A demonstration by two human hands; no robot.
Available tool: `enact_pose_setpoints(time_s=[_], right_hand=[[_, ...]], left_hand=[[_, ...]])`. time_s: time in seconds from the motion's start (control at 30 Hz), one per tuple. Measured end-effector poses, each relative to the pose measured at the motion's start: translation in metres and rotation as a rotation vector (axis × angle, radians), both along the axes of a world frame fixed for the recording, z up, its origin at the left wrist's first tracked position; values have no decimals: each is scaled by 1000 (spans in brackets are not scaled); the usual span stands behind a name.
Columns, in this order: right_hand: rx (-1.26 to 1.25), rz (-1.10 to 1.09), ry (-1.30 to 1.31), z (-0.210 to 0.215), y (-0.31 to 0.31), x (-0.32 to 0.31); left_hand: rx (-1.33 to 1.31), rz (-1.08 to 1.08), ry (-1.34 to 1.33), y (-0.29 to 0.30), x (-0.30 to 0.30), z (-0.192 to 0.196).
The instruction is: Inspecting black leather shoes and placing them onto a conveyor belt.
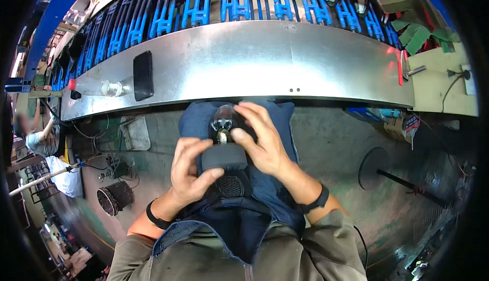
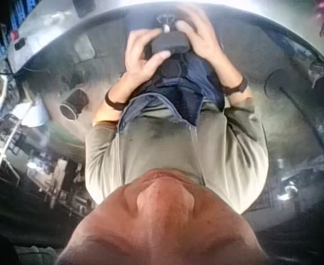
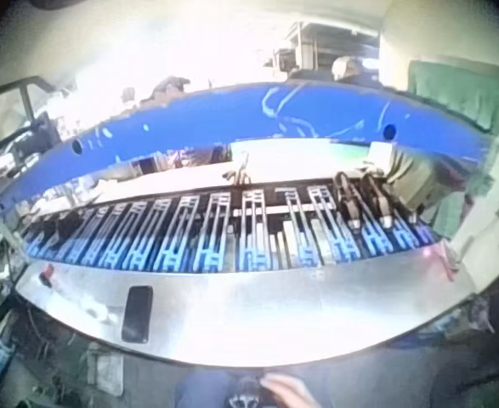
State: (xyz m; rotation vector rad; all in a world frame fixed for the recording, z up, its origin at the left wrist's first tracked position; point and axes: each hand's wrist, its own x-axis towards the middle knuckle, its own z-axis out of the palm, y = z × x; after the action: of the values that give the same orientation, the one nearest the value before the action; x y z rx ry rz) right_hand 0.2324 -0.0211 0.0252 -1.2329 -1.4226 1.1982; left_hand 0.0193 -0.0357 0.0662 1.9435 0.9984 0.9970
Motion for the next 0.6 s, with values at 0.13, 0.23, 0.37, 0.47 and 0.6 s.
enact_pose_setpoints(time_s=[0.13,0.23,0.37,0.47,0.6], right_hand=[[-45,-48,147,10,-15,-4],[-30,-77,-7,12,0,-10],[-96,-42,47,7,7,-4],[-69,-11,15,7,8,0],[-136,-5,21,2,13,4]], left_hand=[[-423,96,-138,24,4,-15],[-580,79,-217,43,7,-17],[-699,64,-219,49,11,-19],[-656,52,-191,46,8,-21],[-477,-8,185,68,12,-8]])
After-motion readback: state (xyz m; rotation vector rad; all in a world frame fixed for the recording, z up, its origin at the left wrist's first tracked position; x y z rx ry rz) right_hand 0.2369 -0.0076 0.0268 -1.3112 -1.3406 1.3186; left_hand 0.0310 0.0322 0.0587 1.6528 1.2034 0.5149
